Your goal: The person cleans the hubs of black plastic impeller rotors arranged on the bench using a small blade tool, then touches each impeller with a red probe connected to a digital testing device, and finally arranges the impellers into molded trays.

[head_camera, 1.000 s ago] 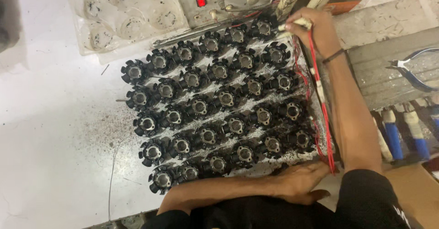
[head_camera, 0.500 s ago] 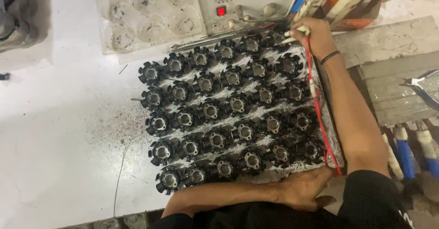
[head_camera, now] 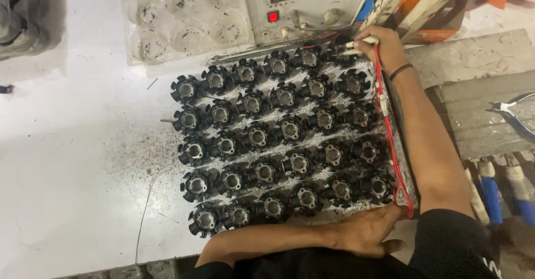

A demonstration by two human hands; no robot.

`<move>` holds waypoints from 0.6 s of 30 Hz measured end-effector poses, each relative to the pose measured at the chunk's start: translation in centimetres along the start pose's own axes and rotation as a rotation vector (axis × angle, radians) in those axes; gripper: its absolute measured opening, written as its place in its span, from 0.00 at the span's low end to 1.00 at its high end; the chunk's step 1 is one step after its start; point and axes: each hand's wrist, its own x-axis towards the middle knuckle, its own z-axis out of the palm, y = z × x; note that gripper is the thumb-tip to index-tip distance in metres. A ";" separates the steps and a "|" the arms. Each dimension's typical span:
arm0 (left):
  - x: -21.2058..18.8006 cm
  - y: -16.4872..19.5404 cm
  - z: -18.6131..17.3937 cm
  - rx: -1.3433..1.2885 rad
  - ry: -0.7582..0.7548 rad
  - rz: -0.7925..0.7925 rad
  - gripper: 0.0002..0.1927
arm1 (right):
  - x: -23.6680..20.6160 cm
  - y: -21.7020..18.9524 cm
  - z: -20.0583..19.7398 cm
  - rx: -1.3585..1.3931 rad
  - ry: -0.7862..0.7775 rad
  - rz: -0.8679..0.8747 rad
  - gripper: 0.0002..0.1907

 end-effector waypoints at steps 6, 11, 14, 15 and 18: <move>0.1 -1.2 1.1 0.086 -0.009 0.066 0.34 | -0.2 -0.5 -0.7 -0.038 0.008 -0.081 0.09; 0.0 -0.9 0.7 0.122 -0.099 -0.077 0.32 | 0.2 -0.5 -0.8 -0.029 -0.025 -0.106 0.09; -0.1 -0.1 -0.2 -0.005 0.069 0.114 0.34 | 0.5 -0.2 -0.7 -0.009 -0.031 -0.091 0.10; -0.1 0.2 -0.5 -0.003 0.061 0.095 0.34 | 0.6 -0.1 -0.7 -0.016 -0.035 -0.103 0.10; 0.0 0.9 -1.3 -0.005 -0.022 -0.008 0.34 | 0.6 0.1 -0.6 -0.007 -0.053 -0.044 0.10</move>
